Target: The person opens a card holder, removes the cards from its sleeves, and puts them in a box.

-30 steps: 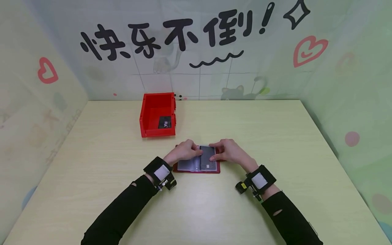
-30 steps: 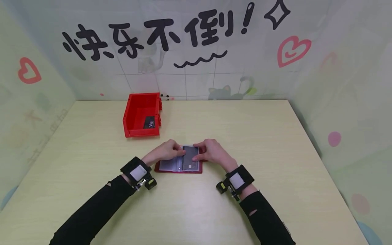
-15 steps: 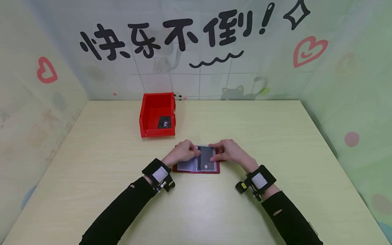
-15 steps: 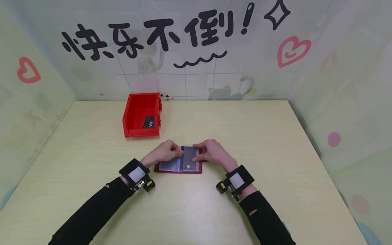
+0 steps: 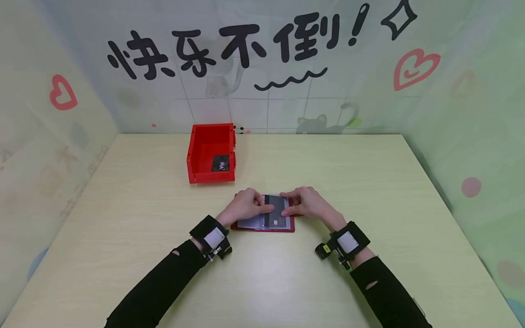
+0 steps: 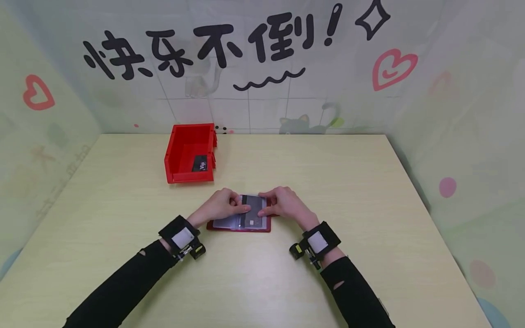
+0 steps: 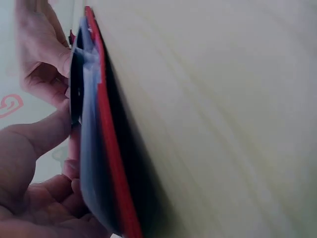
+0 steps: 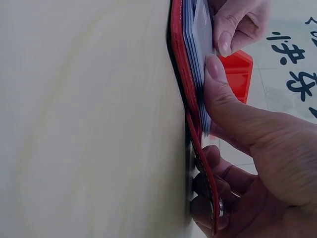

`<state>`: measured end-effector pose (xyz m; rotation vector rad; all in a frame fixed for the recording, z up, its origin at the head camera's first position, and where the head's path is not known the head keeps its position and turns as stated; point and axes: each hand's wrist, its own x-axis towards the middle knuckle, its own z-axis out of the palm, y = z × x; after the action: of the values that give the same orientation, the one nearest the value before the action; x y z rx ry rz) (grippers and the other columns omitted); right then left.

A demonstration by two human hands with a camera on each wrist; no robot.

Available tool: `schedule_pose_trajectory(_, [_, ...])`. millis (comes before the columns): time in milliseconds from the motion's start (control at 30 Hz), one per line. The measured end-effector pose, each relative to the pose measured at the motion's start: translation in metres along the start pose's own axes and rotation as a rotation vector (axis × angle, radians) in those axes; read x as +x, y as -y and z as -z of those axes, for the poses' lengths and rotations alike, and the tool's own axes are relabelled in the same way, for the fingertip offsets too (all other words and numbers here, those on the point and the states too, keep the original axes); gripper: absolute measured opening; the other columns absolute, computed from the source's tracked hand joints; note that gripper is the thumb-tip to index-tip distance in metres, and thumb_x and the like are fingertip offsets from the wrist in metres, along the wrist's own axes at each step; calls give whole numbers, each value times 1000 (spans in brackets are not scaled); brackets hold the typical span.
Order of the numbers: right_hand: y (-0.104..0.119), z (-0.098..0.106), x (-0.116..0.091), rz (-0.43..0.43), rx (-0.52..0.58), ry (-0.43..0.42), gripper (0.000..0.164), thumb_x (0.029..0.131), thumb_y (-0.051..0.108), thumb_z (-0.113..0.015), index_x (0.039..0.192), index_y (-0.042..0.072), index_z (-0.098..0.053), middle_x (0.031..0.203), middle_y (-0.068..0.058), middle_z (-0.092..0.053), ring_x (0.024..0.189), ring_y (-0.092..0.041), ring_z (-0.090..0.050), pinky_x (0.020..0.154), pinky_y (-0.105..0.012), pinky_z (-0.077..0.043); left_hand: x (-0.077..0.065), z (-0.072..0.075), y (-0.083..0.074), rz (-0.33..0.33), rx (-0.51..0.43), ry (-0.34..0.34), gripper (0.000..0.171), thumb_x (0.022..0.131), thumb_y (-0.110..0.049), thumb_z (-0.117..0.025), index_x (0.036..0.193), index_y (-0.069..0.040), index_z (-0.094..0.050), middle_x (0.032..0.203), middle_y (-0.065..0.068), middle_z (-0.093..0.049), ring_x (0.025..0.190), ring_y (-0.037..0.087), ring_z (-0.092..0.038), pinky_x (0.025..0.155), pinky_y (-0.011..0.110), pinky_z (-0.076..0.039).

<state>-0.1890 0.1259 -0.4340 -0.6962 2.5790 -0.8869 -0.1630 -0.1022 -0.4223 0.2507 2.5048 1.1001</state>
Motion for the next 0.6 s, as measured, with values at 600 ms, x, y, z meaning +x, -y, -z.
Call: schedule_pose_trajectory(600, [-1,0,-1,22,1,-10,61,80,29,-85,133,6,-65,65,4,-38,62,-11,-37,56,-21,-27,-3,16,0,104,-11,-31,21,92,-23,-73,83,-6,-65,73,6,-63,66,16,-57,58,23,-38])
